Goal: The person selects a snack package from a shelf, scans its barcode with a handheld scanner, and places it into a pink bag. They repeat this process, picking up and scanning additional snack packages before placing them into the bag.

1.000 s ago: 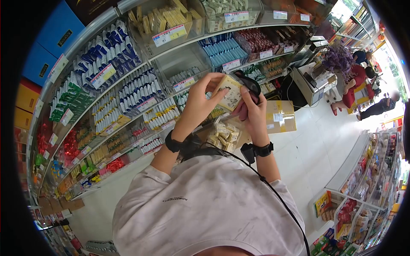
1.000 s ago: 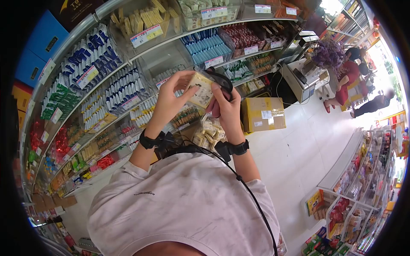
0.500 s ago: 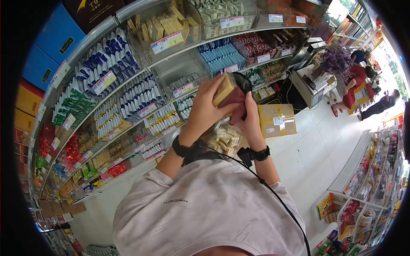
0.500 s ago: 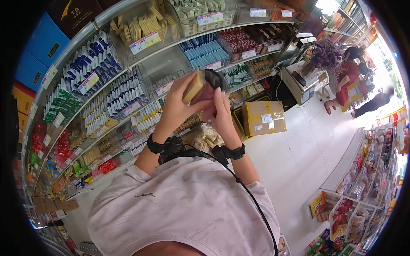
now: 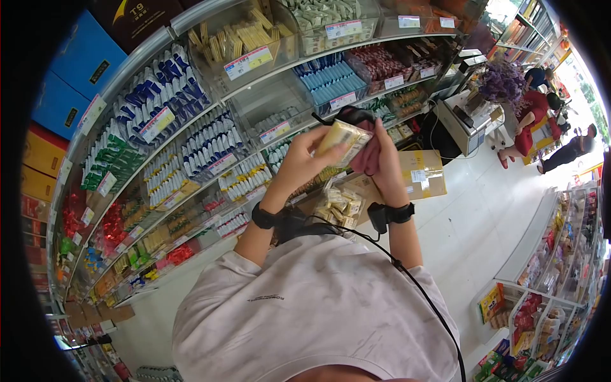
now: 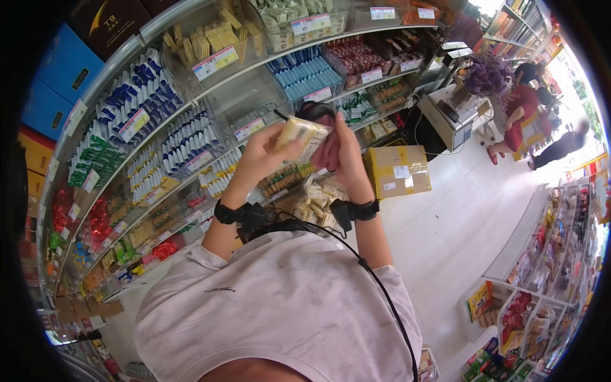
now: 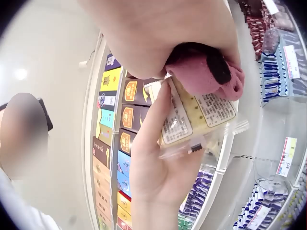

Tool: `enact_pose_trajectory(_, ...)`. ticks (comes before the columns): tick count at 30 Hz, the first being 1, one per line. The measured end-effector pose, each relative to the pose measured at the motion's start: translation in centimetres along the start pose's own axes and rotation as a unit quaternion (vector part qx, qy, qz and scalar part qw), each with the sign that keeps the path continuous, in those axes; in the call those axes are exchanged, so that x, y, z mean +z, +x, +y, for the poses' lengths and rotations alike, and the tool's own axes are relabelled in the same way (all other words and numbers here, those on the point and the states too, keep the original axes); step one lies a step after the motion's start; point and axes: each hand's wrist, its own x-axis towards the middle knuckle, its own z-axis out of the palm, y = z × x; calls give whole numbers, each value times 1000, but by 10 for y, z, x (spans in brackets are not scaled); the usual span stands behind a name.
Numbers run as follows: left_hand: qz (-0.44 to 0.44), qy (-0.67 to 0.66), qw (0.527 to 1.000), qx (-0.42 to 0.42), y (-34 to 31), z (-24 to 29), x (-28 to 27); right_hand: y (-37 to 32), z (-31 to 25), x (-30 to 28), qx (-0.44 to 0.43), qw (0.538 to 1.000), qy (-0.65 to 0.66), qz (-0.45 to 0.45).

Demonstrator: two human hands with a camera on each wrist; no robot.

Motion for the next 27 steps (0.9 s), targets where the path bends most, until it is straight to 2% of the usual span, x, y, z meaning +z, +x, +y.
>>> enact_pose_trajectory(3,57,-117,991,3,1,12,3,13,14,-8,-7,996,86,19)
enact_pose_trajectory(5,82,-92,992,38,5,10,6,-3,-1,11,-31,998,60,2)
enact_pose_trajectory(6,94,-66,992,46,7,5,6,-10,-8,12,-47,996,7,-80)
enact_pose_trajectory(8,99,-28,994,47,8,1,5,-15,-11,28,-113,991,-71,-11)
enact_pose_trajectory(10,89,-4,995,34,7,7,3,-18,-12,21,-61,992,-106,-8)
enact_pose_trajectory(13,48,-66,996,-23,3,20,-3,-17,-9,25,-84,991,-105,27)
enact_pose_trajectory(14,29,-55,998,-22,4,14,-8,-19,-10,25,-81,990,-109,40)
enact_pose_trajectory(17,63,-60,996,8,1,24,-9,-22,-6,23,-69,994,-81,36)
enact_pose_trajectory(20,121,-50,991,31,8,20,-10,-33,-6,36,-56,991,-60,-110)
enact_pose_trajectory(23,105,-71,992,24,6,31,-10,-31,4,42,-80,989,-19,-123)
enact_pose_trajectory(24,94,-58,993,31,5,33,-10,-34,-2,42,-60,989,-37,-128)
enact_pose_trajectory(27,75,-10,995,62,2,38,-13,-41,-11,57,-74,992,-39,-93)
